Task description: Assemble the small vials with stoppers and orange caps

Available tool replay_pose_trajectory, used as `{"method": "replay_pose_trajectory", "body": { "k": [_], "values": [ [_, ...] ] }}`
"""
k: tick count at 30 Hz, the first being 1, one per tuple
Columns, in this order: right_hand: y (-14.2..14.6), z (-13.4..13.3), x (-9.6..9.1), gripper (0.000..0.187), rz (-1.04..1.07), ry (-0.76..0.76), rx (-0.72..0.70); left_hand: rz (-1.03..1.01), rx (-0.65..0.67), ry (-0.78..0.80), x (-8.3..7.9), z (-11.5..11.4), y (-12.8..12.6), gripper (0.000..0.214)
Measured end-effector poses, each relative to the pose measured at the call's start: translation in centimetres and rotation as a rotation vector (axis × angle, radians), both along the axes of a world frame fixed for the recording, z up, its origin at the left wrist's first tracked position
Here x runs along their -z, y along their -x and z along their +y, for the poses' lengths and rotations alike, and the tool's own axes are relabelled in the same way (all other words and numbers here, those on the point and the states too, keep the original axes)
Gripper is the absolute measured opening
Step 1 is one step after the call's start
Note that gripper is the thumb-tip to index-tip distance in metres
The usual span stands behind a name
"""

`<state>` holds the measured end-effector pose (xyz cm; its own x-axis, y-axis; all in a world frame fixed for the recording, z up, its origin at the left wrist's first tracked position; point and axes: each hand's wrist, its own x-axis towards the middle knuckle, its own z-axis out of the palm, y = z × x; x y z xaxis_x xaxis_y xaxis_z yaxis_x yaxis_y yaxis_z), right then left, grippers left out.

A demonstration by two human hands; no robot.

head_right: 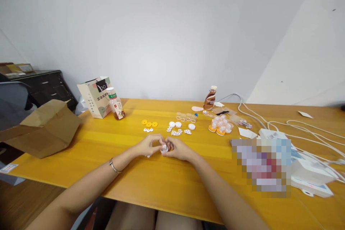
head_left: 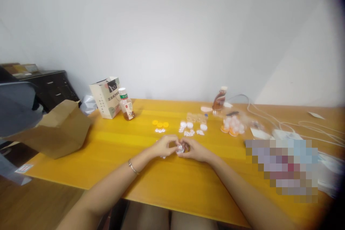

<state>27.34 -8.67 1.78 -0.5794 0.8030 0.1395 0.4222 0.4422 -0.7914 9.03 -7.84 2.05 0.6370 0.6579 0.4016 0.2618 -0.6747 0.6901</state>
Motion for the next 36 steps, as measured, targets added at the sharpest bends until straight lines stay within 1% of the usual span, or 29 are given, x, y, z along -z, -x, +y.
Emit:
{"method": "replay_pose_trajectory", "body": {
  "k": [4,10,16,17,19,22,23,25,27,28,30,32,34,36],
  "values": [
    [0.1,0.0,0.0,0.022,0.016,0.023,-0.01,0.013,0.025,-0.019,0.2,0.0,0.0,0.005],
    [0.0,0.1,0.3,0.021,-0.025,-0.019,-0.005,0.022,0.032,-0.005,0.2,0.3,-0.1,0.01],
    [-0.2,0.4,0.4,0.02,-0.051,-0.01,-0.043,0.073,0.028,0.003,0.1,0.0,0.3,0.016],
    [-0.2,0.4,0.4,0.02,-0.051,-0.007,-0.042,0.078,0.015,-0.004,0.1,-0.1,0.3,0.018],
    [-0.2,0.4,0.4,0.021,-0.043,0.002,-0.027,0.055,-0.053,-0.037,-0.3,0.1,0.3,0.022],
    [-0.2,0.3,0.6,0.03,-0.029,0.027,0.004,-0.029,-0.203,-0.125,-1.8,1.4,-0.3,0.027],
    [-0.2,0.3,0.6,0.033,-0.032,0.035,0.012,-0.036,-0.227,-0.154,-2.5,2.2,-0.8,0.027],
    [-0.1,0.3,0.7,0.034,-0.039,0.046,0.018,0.031,-0.194,-0.231,-4.0,4.2,-2.2,0.032],
    [-0.1,0.3,0.7,0.033,-0.037,0.046,0.015,0.188,-0.121,-0.306,-5.0,6.5,-4.4,0.036],
    [-0.1,0.3,0.6,0.032,-0.035,0.044,0.013,0.269,-0.099,-0.323,-5.2,7.6,-5.7,0.036],
    [-0.1,0.2,0.5,0.032,-0.035,0.043,0.01,0.422,-0.086,-0.327,-5.2,9.6,-8.2,0.036],
    [-0.1,0.1,0.4,0.031,-0.045,0.04,0.01,0.546,-0.096,-0.317,-4.6,11.1,-10.6,0.038],
    [-0.1,0.0,0.4,0.031,-0.052,0.035,0.016,0.619,-0.09,-0.304,-3.9,12.2,-12.3,0.04],
    [-0.1,-0.1,0.3,0.032,-0.043,0.034,0.024,0.664,-0.09,-0.289,-3.1,13.0,-13.3,0.041]
  ]
}}
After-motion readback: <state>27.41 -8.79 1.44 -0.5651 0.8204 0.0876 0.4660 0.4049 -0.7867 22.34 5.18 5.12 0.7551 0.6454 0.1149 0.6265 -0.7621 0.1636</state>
